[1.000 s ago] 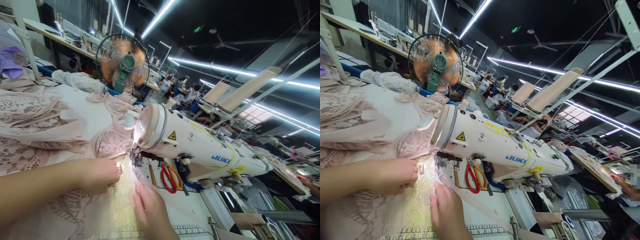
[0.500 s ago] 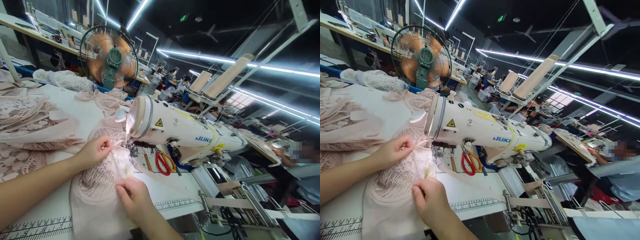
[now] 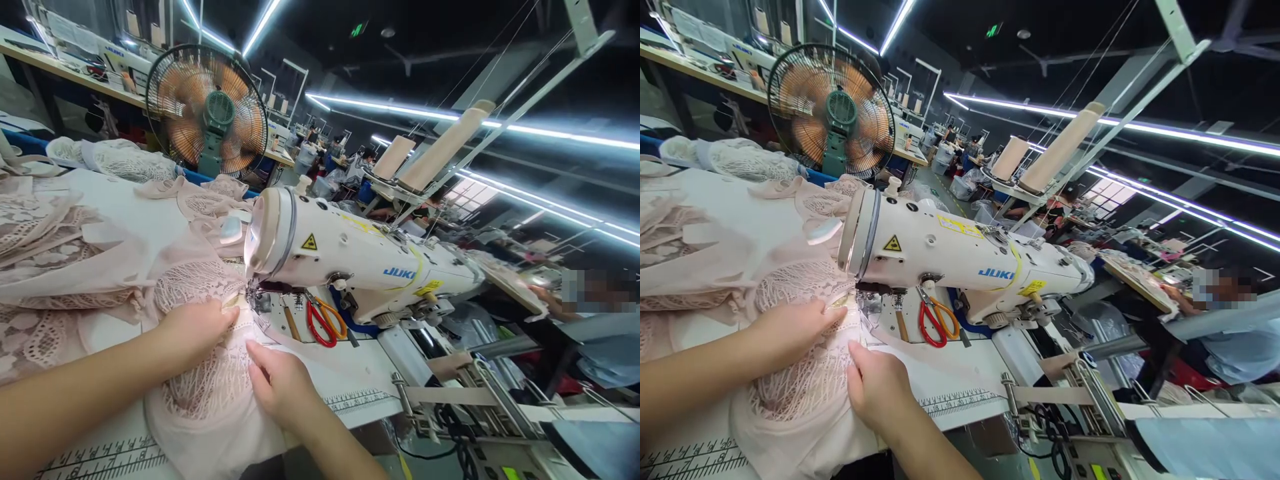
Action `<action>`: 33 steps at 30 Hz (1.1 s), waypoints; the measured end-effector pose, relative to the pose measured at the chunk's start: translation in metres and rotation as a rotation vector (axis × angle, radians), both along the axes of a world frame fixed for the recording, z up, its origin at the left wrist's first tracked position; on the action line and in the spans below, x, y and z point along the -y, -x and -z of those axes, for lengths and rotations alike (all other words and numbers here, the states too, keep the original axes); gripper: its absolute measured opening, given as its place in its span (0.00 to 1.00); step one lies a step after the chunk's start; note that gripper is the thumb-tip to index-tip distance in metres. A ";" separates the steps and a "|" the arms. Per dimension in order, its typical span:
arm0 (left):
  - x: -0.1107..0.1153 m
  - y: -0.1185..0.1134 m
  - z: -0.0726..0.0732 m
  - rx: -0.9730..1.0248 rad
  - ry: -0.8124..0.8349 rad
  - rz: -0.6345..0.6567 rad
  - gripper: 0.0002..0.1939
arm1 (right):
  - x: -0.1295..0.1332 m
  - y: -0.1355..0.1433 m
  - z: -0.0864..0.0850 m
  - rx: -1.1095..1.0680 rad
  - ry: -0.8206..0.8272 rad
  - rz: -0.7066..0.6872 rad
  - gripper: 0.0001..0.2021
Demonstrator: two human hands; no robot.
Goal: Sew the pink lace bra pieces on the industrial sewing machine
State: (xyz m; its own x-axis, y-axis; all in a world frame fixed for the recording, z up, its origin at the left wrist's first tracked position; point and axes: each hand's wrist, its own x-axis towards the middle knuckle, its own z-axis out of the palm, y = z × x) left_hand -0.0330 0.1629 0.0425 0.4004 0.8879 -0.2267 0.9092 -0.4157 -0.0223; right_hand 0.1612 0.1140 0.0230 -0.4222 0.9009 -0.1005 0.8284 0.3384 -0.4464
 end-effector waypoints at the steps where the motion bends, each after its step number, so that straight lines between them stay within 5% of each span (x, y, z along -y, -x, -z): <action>1: -0.001 -0.001 0.000 0.000 0.004 0.006 0.34 | -0.001 -0.001 0.000 0.024 0.009 -0.004 0.20; 7: -0.004 -0.005 0.007 0.029 -0.052 0.016 0.33 | -0.011 -0.001 -0.006 0.140 0.038 -0.029 0.23; 12: -0.004 -0.011 0.008 0.024 -0.158 0.014 0.19 | -0.018 0.000 -0.011 0.185 0.051 -0.029 0.25; 16: -0.007 -0.011 0.017 0.043 -0.338 0.196 0.09 | -0.020 0.000 -0.012 0.187 0.050 -0.034 0.24; 23: -0.012 -0.004 0.032 0.245 -0.660 0.290 0.14 | -0.023 0.000 -0.008 0.173 0.034 -0.044 0.24; 33: -0.021 -0.001 0.036 0.271 -0.579 0.357 0.09 | -0.026 0.000 -0.011 0.159 0.014 -0.051 0.23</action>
State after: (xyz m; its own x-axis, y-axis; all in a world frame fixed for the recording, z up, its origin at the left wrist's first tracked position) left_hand -0.0316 0.1840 0.0067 0.6634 0.6403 0.3871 0.7252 -0.6777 -0.1218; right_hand 0.1607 0.1401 0.0343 -0.4452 0.8768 -0.1816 0.8707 0.3766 -0.3163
